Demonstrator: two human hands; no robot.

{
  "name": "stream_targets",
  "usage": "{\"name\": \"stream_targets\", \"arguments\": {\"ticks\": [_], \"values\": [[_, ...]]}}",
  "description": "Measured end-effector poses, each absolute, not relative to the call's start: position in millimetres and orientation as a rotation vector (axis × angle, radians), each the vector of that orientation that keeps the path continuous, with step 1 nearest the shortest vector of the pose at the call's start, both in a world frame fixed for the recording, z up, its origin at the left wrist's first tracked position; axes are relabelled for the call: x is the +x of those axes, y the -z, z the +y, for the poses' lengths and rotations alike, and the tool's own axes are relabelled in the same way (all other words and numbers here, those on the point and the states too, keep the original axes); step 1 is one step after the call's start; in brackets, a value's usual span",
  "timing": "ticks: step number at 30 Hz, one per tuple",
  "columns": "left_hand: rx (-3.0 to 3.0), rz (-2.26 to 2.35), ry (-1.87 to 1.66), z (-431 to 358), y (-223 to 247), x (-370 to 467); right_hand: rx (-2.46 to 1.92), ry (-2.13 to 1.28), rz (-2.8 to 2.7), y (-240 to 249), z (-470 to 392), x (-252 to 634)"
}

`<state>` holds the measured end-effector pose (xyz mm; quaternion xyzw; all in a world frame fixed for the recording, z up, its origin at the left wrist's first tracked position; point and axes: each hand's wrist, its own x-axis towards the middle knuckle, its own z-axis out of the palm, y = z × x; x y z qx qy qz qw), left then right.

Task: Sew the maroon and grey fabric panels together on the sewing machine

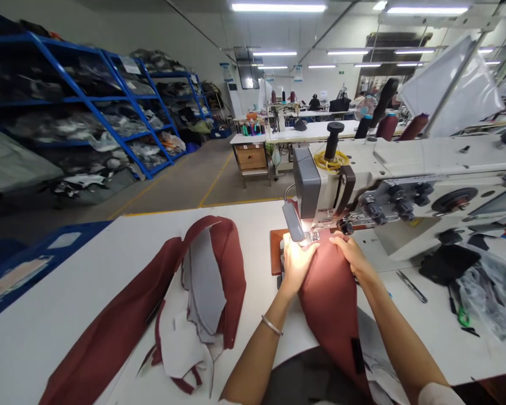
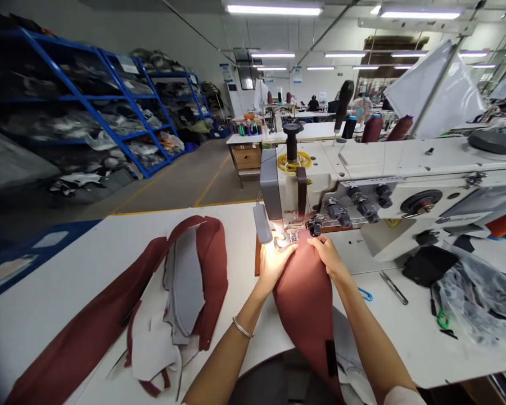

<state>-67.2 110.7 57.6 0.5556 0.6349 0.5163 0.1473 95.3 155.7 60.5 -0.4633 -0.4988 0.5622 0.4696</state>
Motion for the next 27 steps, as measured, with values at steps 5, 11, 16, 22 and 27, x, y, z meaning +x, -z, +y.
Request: {"name": "stream_targets", "arguments": {"ticks": [5,11,16,22,27], "values": [[1.578,1.821,-1.487,122.5,-55.8,-71.9,-1.223,-1.322,-1.302,-71.0,166.4,92.8],[1.561,1.847,-1.498,124.2,-53.4,-71.5,-1.262,-1.284,-1.341,-66.0,174.8,96.2],[1.583,1.862,-1.435,122.4,-58.2,-71.8,-1.238,-1.272,-1.355,-62.3,178.5,97.6],[1.665,1.925,-1.306,123.8,-65.5,-75.0,-1.173,-1.249,-1.397,-57.1,184.1,101.4],[1.637,1.915,-1.306,120.4,-67.3,-74.9,-1.106,-1.266,-1.419,-55.6,184.9,106.1]]}}
